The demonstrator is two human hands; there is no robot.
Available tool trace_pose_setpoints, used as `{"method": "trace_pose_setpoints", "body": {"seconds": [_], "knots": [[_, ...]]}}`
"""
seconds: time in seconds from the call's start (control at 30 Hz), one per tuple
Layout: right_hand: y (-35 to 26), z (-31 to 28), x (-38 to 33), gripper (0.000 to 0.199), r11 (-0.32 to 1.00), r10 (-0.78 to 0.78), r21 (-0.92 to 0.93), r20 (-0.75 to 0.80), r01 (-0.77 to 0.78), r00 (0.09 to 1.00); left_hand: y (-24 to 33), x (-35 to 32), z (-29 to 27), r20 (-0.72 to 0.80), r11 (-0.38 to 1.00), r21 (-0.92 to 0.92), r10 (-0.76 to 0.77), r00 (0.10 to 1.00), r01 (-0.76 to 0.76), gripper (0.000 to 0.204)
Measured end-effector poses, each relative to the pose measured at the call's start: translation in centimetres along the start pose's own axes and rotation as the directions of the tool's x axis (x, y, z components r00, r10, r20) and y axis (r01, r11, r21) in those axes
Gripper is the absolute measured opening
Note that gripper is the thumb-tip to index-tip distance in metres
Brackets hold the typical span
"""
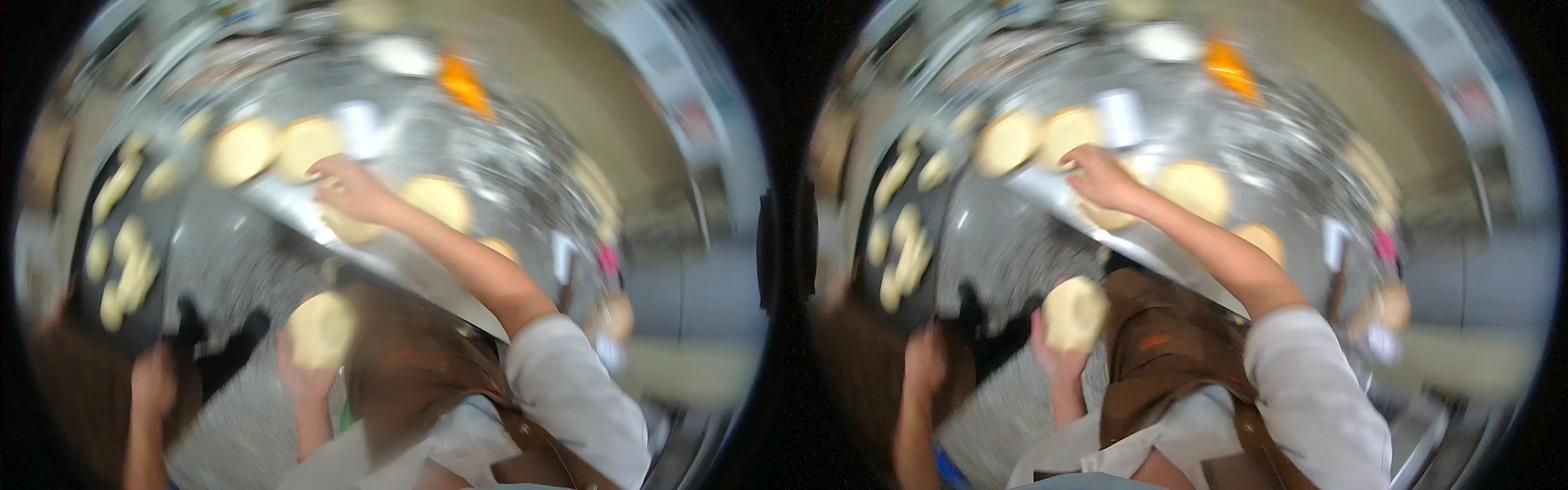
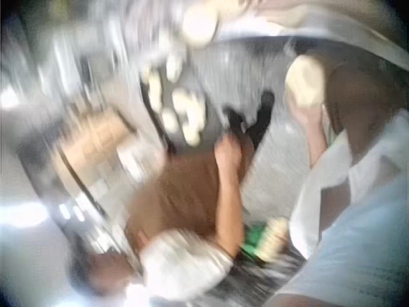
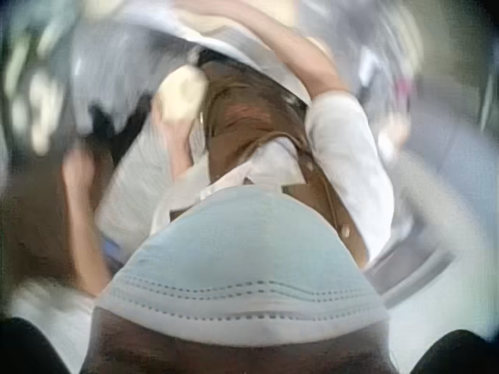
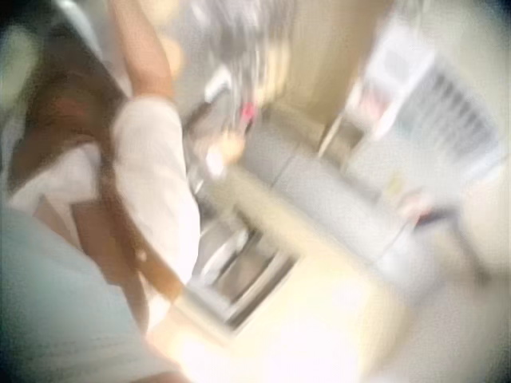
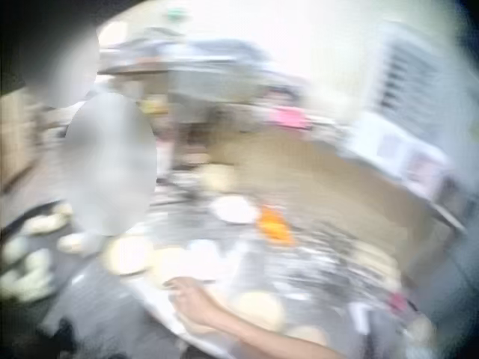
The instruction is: The person places round dough discs into tart pans and presses them into shape by hand. The person then uses a stand mixer to mix ingredients in a metal bowl while a coworker arranges filled tart shells on a tray.
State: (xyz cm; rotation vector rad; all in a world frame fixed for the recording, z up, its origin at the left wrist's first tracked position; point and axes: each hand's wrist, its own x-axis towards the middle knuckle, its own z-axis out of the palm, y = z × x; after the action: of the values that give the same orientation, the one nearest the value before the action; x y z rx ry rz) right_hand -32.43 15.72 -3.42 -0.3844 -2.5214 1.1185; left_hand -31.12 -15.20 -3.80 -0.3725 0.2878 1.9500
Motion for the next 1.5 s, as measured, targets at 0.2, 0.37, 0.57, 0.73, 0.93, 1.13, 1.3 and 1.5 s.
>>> {"method": "trace_pose_setpoints", "body": {"seconds": [0.2,0.37,0.57,0.73,0.93,1.13,1.3,1.5], "knots": [[7.9,-25.6,-23.2,0.043,0.725,0.616,0.214,-0.626,-0.654,0.478,-5.3,2.7,2.8,-0.032,0.977,-0.027,-0.213,0.977,0.212,0.067],[23.7,-40.6,-42.8,0.065,0.353,0.387,-0.003,-0.910,-0.936,0.149,-10.6,6.0,7.4,-0.108,0.955,0.139,-0.249,0.963,0.262,0.069],[28.3,-49.1,-53.2,0.095,-0.137,0.406,0.268,-0.863,-0.954,-0.301,-18.5,8.8,11.8,-0.241,0.941,0.223,-0.201,0.949,0.256,0.061],[31.2,-46.3,-54.0,0.094,-0.231,0.301,0.153,-0.928,-0.961,-0.220,-21.7,11.1,12.8,-0.380,0.915,0.305,-0.138,0.915,0.265,0.061],[36.0,-49.7,-57.4,0.082,-0.218,0.324,-0.014,-0.944,-0.976,-0.059,-24.3,12.1,12.4,-0.308,0.838,0.444,-0.191,0.932,0.318,0.062],[42.9,-52.3,-64.8,0.055,0.077,0.315,-0.100,-0.942,-0.992,0.120,-24.8,11.3,13.6,-0.355,0.907,0.285,-0.201,0.913,0.310,0.064],[37.5,-55.6,-69.2,0.032,0.040,0.327,-0.373,-0.872,-0.927,0.364,-21.3,9.2,12.7,-0.282,0.914,0.238,-0.258,0.924,0.328,0.066],[21.4,-53.4,-52.8,0.046,0.582,0.589,0.105,-0.739,-0.806,0.329,-16.1,4.6,11.2,-0.159,0.946,0.071,-0.302,0.940,0.316,0.069]]}}
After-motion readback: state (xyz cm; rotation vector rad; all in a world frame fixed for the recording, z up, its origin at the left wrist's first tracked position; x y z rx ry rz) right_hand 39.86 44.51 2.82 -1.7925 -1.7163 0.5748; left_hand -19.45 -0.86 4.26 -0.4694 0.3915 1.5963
